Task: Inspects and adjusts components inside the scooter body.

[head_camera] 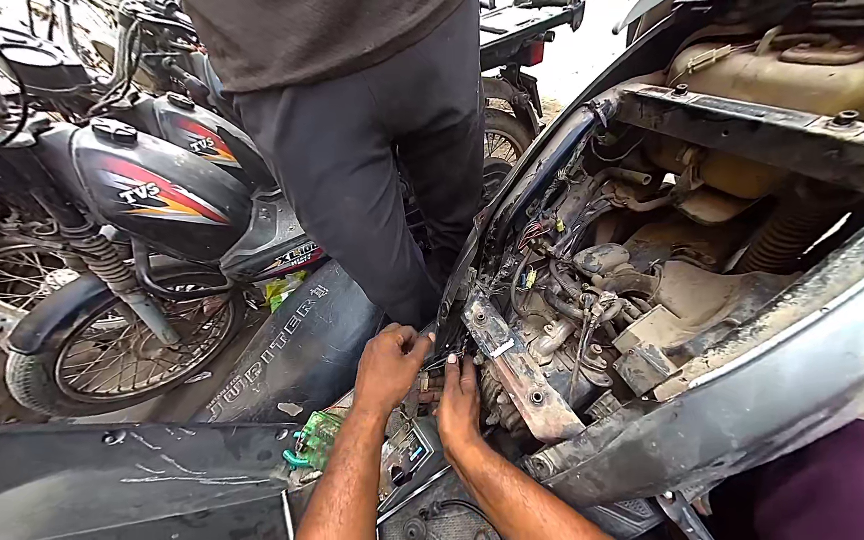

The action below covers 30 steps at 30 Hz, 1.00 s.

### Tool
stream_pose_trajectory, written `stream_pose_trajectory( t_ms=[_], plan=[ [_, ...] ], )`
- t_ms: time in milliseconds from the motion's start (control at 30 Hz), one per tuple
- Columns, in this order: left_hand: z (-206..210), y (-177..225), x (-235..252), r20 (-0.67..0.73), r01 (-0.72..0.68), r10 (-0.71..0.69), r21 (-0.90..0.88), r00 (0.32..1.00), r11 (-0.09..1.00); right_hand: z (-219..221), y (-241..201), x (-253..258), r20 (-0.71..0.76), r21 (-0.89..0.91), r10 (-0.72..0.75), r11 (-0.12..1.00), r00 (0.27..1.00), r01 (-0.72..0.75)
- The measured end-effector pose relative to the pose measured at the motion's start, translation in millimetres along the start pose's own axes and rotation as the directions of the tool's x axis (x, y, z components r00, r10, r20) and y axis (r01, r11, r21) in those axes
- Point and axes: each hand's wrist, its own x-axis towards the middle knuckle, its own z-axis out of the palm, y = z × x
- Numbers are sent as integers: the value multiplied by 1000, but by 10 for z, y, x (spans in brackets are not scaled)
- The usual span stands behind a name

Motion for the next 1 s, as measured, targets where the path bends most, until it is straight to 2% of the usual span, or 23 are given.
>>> stream_pose_trajectory(
  t_ms=[167, 200, 267, 367, 500, 633, 700, 733, 800, 900, 933, 1000],
  plan=[
    [294, 249, 85, 174, -13, -1, 77, 985, 997, 6, 55, -27, 14, -87, -53, 995, 998, 54],
    [315, 243, 95, 203, 2, -11, 47, 979, 999, -1, 59, -34, 18, -81, -54, 995, 998, 56],
    [328, 194, 90, 245, 108, -74, -127, 967, 986, -20, 59, -59, 33, -56, -43, 997, 999, 45],
    [324, 156, 26, 298, 322, -203, -433, 933, 842, -32, 58, -75, 59, -22, -11, 1000, 998, 12],
    [395, 225, -17, 276, 454, -361, -571, 891, 684, -34, 95, -72, 54, -23, -6, 1000, 998, 7],
    [468, 332, -67, 232, 525, -521, -666, 821, 530, -35, 185, -49, 22, -78, -55, 995, 998, 57],
    [513, 331, -125, 200, 485, -520, -719, 831, 497, -47, 197, -58, 24, -92, -101, 990, 995, 103],
    [542, 316, -167, 163, 444, -499, -731, 851, 518, -54, 191, -67, 23, -76, -119, 990, 993, 121],
    [585, 260, -273, 60, 343, -416, -679, 907, 649, -63, 176, -83, 10, -22, -143, 989, 990, 143],
    [621, 195, -416, -72, 176, -234, -459, 970, 871, -71, 202, -100, -40, 41, -178, 983, 983, 180],
    [615, 175, -428, -82, 137, -185, -406, 979, 904, -72, 207, -100, -55, 38, -183, 982, 982, 185],
    [535, 130, -395, -15, 104, -114, -312, 993, 944, -63, 209, -89, -79, 16, -175, 984, 981, 177]
  ],
)
